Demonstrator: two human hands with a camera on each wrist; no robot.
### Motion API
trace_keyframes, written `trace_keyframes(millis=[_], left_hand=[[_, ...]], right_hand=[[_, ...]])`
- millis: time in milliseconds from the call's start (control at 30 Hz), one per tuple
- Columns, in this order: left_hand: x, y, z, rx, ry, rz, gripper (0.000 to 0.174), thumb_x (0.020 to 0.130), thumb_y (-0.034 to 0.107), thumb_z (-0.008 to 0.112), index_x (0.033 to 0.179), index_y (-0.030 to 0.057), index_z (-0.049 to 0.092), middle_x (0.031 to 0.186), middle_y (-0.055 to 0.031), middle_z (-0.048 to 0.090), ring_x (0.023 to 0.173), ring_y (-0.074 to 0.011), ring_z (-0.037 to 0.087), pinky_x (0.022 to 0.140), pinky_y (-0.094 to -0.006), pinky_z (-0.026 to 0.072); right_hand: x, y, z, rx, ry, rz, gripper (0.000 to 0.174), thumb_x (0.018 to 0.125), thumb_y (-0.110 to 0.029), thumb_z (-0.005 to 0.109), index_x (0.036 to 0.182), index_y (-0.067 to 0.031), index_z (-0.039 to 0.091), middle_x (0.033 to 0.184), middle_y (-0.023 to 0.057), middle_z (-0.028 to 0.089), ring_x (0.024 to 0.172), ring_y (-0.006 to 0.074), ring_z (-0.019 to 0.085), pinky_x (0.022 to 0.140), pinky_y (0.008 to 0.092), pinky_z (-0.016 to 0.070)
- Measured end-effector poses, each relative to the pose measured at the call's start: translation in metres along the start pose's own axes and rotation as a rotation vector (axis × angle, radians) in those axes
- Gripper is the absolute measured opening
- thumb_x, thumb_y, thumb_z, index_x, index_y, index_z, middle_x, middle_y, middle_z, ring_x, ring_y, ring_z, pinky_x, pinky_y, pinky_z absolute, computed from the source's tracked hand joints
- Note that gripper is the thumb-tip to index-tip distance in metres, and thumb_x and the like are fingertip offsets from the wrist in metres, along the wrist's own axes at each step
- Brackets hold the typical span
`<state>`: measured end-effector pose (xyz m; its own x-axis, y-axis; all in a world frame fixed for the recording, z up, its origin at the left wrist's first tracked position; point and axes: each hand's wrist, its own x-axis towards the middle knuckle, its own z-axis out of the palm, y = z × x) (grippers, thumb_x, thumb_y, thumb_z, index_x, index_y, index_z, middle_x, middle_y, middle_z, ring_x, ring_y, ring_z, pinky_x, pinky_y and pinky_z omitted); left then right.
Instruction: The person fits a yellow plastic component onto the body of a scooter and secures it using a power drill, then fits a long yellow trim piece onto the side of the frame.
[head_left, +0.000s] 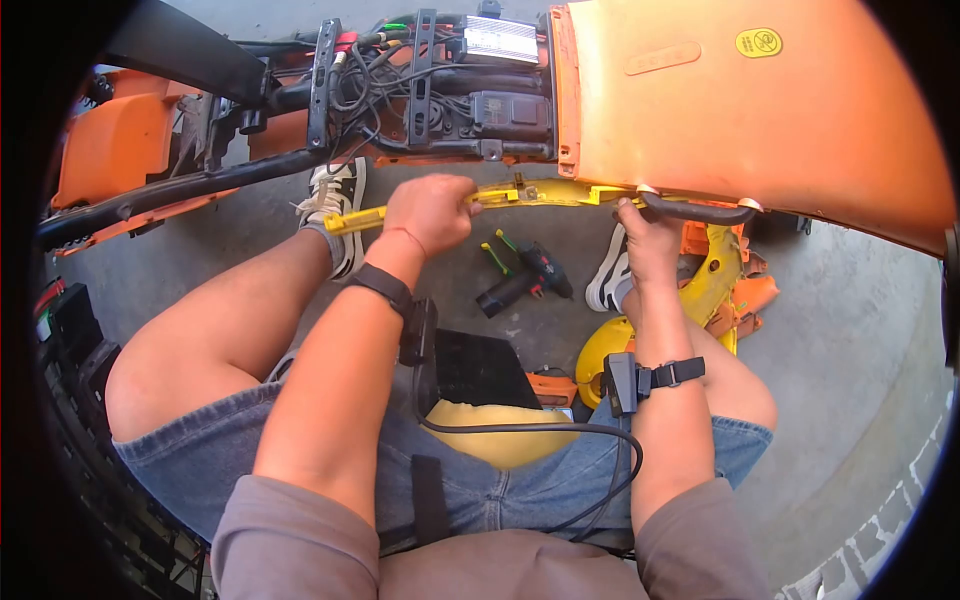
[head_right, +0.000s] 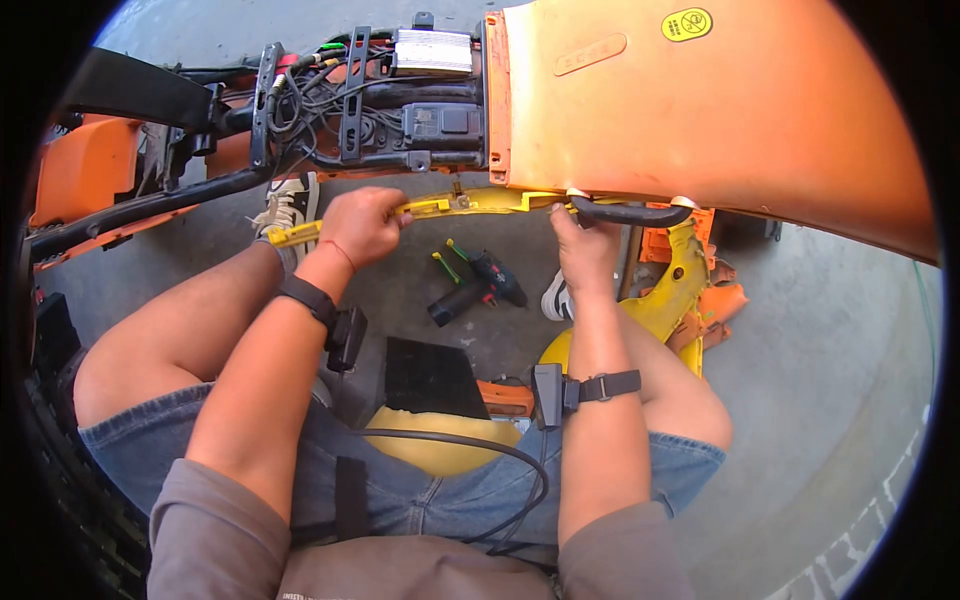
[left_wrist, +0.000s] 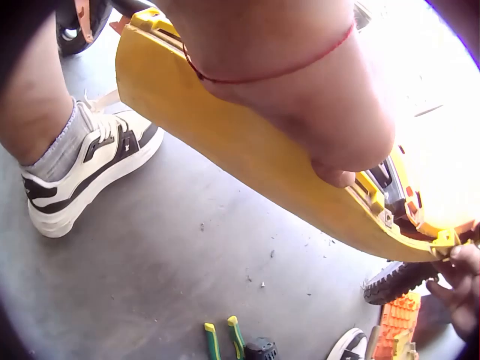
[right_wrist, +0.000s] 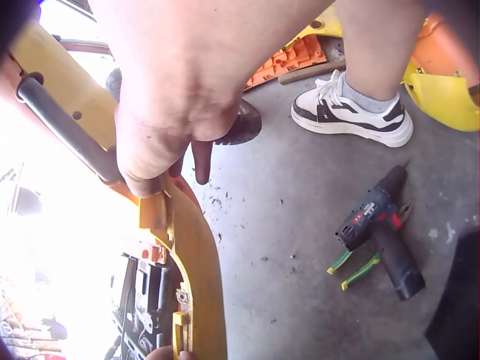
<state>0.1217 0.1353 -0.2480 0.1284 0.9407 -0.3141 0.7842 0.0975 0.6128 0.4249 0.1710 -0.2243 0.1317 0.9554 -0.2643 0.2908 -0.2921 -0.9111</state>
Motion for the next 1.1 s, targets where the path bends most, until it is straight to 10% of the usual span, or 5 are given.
trace_keyframes(millis=[433, 700, 1100], left_hand=[[0.012, 0.027, 0.008, 0.006, 0.092, 0.069, 0.014, 0.082, 0.024, 0.070, 0.084, 0.0107, 0.071, 0.084, -0.0108, 0.069, 0.084, -0.0328, 0.067, 0.073, -0.0463, 0.0526], [0.012, 0.029, 0.009, 0.004, 0.008, 0.069, 0.016, 0.082, 0.025, 0.069, 0.086, 0.0103, 0.071, 0.083, -0.0122, 0.070, 0.086, -0.0333, 0.067, 0.075, -0.0462, 0.0530], [0.017, 0.057, -0.005, 0.153, -0.027, -0.007, 0.015, 0.083, 0.025, 0.068, 0.085, 0.0104, 0.069, 0.089, -0.0106, 0.072, 0.089, -0.0294, 0.068, 0.078, -0.0430, 0.0539]], right_hand=[[-0.001, -0.006, -0.004, -0.082, 0.004, -0.070, 0.043, 0.083, -0.007, 0.077, 0.120, 0.0014, 0.058, 0.122, 0.0080, 0.061, 0.118, 0.0179, 0.056, 0.106, 0.0327, 0.0398], [-0.001, -0.036, -0.039, 0.069, -0.309, 0.139, 0.048, 0.085, 0.000, 0.070, 0.132, -0.0001, 0.057, 0.132, 0.0053, 0.059, 0.124, 0.0178, 0.052, 0.108, 0.0337, 0.0361], [0.000, -0.016, -0.017, -0.150, -0.123, -0.051, 0.048, 0.078, 0.002, 0.055, 0.126, 0.0040, 0.059, 0.129, 0.0115, 0.063, 0.125, 0.0228, 0.054, 0.107, 0.0327, 0.0363]])
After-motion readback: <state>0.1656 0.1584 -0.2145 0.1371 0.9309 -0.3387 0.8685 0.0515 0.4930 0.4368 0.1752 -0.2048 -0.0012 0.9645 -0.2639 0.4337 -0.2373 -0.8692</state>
